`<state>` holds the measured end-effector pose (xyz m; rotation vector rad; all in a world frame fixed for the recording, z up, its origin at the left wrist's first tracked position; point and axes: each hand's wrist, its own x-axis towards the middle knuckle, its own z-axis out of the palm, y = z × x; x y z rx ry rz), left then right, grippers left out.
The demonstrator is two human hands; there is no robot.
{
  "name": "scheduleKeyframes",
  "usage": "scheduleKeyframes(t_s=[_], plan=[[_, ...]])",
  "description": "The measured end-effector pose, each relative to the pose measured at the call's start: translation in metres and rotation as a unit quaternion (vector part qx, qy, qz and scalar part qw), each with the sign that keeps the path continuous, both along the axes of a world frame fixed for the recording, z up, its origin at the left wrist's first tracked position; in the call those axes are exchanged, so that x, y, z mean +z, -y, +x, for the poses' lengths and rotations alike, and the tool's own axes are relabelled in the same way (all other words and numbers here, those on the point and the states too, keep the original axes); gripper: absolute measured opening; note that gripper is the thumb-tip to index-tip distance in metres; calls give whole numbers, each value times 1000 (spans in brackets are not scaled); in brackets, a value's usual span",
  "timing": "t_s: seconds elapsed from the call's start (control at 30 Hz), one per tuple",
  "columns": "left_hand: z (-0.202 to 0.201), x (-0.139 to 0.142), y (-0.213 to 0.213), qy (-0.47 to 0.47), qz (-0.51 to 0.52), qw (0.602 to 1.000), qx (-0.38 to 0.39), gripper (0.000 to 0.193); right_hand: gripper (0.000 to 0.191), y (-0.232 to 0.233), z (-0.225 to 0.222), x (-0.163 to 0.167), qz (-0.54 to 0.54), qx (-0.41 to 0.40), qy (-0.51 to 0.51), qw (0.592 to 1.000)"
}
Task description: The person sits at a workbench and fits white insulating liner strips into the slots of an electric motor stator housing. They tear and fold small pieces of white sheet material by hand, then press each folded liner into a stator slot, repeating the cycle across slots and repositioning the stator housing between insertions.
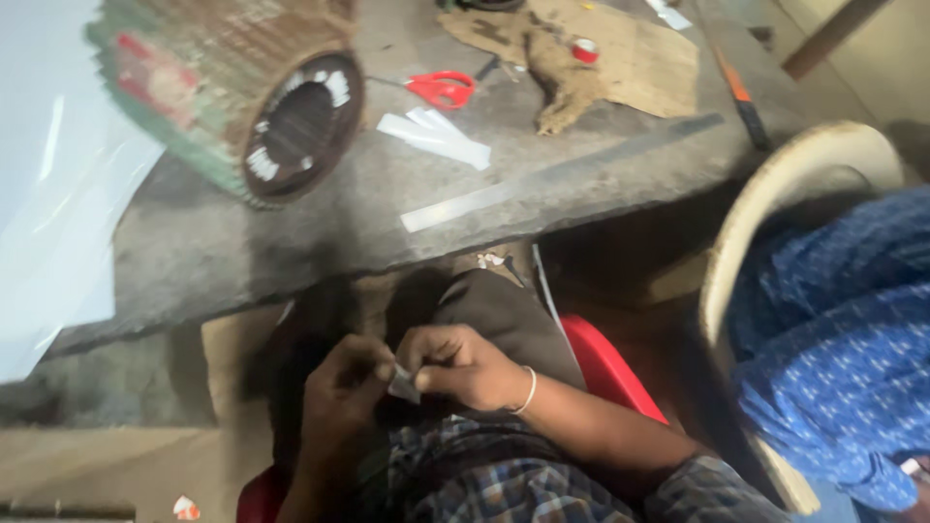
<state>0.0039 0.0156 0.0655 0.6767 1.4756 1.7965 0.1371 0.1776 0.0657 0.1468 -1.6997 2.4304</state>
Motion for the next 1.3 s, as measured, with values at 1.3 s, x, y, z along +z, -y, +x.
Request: scheduleKeyframes(t_s=[1.3], plan=[[17,29,5,-286,64,941,168,12,19,5,-8,23,318,-261,71,909]])
